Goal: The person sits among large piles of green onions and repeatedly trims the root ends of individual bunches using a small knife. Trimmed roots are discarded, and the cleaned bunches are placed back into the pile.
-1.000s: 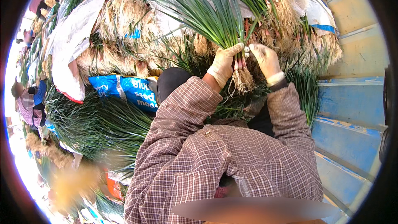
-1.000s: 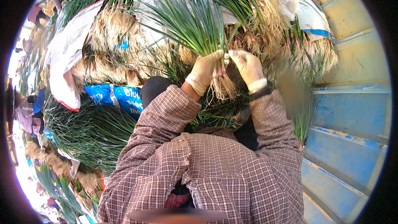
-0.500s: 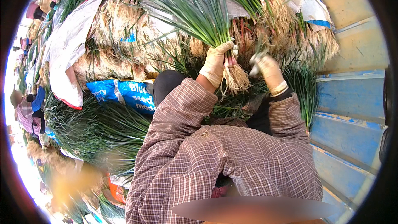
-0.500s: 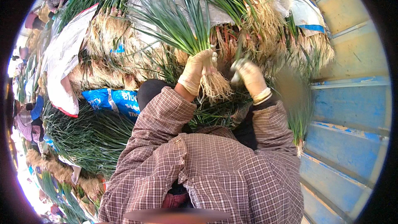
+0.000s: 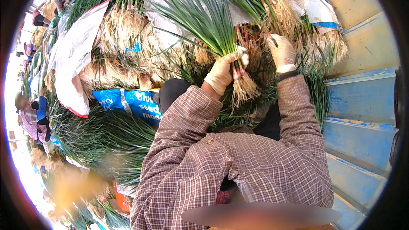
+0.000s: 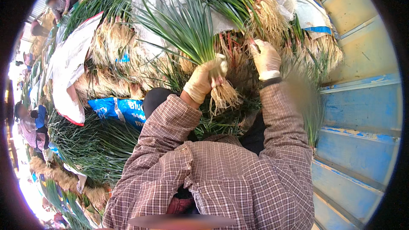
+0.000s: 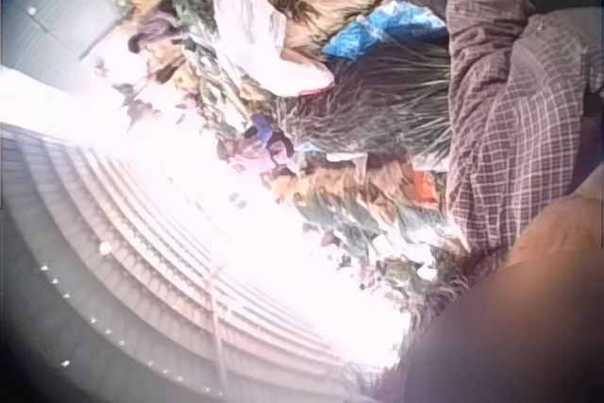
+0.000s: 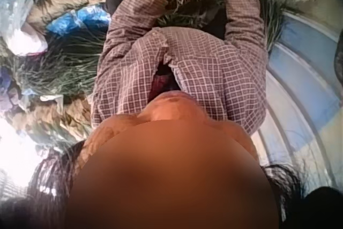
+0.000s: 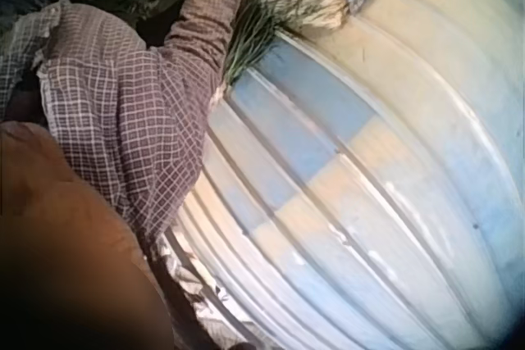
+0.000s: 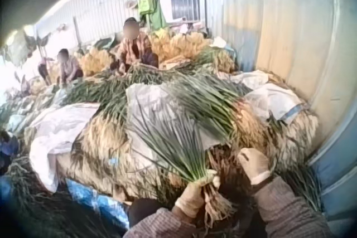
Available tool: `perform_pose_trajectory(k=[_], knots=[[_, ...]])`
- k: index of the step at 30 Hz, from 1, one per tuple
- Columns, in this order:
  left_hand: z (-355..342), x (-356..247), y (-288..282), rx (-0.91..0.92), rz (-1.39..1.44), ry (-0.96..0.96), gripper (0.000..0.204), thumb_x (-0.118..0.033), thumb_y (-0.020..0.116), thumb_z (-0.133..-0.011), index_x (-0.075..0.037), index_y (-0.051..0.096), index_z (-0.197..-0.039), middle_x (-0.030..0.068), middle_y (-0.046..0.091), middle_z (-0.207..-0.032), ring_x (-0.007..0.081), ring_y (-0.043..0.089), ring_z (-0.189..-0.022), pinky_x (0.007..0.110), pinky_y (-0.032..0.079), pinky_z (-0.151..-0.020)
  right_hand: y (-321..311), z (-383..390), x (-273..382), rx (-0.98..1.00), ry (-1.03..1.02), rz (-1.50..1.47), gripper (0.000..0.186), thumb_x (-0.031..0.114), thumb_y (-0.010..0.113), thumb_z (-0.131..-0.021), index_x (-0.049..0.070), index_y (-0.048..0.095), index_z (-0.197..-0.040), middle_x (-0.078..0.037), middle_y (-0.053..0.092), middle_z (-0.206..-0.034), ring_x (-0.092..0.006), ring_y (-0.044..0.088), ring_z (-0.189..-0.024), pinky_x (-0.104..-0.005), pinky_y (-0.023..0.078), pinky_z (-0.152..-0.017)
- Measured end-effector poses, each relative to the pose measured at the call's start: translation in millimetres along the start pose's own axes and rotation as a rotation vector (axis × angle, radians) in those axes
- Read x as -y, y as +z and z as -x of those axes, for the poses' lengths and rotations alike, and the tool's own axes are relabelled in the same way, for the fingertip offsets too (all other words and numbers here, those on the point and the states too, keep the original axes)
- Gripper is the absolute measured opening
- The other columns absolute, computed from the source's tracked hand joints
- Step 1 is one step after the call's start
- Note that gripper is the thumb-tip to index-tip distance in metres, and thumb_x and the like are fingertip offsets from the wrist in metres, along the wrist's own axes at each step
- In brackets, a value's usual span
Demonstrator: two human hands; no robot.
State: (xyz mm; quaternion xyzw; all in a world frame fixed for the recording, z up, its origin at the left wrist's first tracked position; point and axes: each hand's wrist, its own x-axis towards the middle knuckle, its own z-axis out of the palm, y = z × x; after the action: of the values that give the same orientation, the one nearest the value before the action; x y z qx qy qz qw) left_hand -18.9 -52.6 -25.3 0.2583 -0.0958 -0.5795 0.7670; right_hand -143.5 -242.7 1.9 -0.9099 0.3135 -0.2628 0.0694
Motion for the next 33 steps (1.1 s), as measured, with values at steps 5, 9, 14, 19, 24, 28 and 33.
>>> perform_pose_trajectory(k=[5, 9, 14, 19, 24, 28, 33], knots=[[-10.4, 4.4, 6.0, -0.002, -0.056, 0.13, 0.023, -0.015, 0.053, -0.096, 0.0, 0.058, -0.112, 0.0093, 0.068, -0.093, 0.0194, 0.065, -0.081, 0.03, 0.053, -0.074, -35.4, 46.0, 49.8, -0.105, -0.226, -0.049, 0.02, 0.019, 0.068, -0.083, 0.011, 0.065, -0.101, -0.006, 0.064, -0.082, -0.0256, 0.063, -0.072, -0.0363, 0.05, -0.064], [-14.7, 1.7, 1.6, -0.097, -0.16, 0.076, 0.02, -0.018, 0.052, -0.097, -0.002, 0.061, -0.105, 0.009, 0.068, -0.087, 0.0185, 0.062, -0.068, 0.03, 0.051, -0.061, -32.2, 50.4, 66.2, -0.109, -0.559, -0.045, 0.024, 0.016, 0.07, -0.078, 0.01, 0.063, -0.1, -0.006, 0.061, -0.089, -0.0252, 0.059, -0.076, -0.0368, 0.048, -0.071], [-8.0, -10.2, 2.3, -0.136, -0.127, 0.12, 0.023, -0.024, 0.055, -0.096, -0.004, 0.062, -0.105, 0.0059, 0.063, -0.077, 0.0172, 0.057, -0.055, 0.029, 0.048, -0.051, -11.6, 23.8, 33.2, 0.001, -0.4, 0.26, 0.009, 0.015, 0.055, -0.089, 0.012, 0.064, -0.091, -0.007, 0.063, -0.081, -0.0223, 0.06, -0.066, -0.036, 0.05, -0.065], [11.6, -9.7, 14.8, -0.245, -0.245, 0.069, 0.022, -0.019, 0.06, -0.091, 0.001, 0.063, -0.099, 0.0064, 0.06, -0.059, 0.0156, 0.054, -0.04, 0.025, 0.04, -0.033, 1.3, 9.8, 36.2, 0.181, -0.174, -0.272, 0.042, 0.038, 0.062, -0.088, 0.006, 0.064, -0.115, -0.013, 0.065, -0.111, -0.0274, 0.06, -0.106, -0.0381, 0.047, -0.091], [20.3, -2.4, 17.4, -0.188, -0.315, 0.043, 0.02, -0.017, 0.055, -0.093, 0.001, 0.063, -0.088, 0.0105, 0.064, -0.067, 0.0166, 0.054, -0.04, 0.026, 0.04, -0.033, 11.3, 15.4, 85.1, 0.217, 0.123, -0.804, 0.029, 0.022, 0.07, -0.084, 0.001, 0.066, -0.102, -0.01, 0.067, -0.096, -0.0207, 0.061, -0.09, -0.0324, 0.049, -0.081], [12.9, -8.9, 7.2, -0.082, -0.052, 0.024, 0.021, -0.022, 0.055, -0.095, -0.003, 0.058, -0.103, 0.0053, 0.063, -0.074, 0.0144, 0.057, -0.05, 0.026, 0.05, -0.048, -3.8, 42.5, 78.2, 0.22, 0.283, -1.655, 0.021, 0.024, 0.054, -0.096, 0.007, 0.062, -0.086, -0.003, 0.058, -0.08, -0.0123, 0.057, -0.079, -0.0286, 0.047, -0.077], [7.6, -9.9, -0.1, 0.002, 0.283, 0.074, 0.016, -0.019, 0.061, -0.092, -0.005, 0.064, -0.1, 0.0051, 0.064, -0.069, 0.0147, 0.057, -0.048, 0.028, 0.048, -0.048, -38.2, 73.7, 19.5, 0.631, 0.266, -1.083, 0.022, 0.026, 0.059, -0.094, 0.005, 0.067, -0.091, -0.005, 0.067, -0.088, -0.0158, 0.062, -0.081, -0.0325, 0.051, -0.078]])
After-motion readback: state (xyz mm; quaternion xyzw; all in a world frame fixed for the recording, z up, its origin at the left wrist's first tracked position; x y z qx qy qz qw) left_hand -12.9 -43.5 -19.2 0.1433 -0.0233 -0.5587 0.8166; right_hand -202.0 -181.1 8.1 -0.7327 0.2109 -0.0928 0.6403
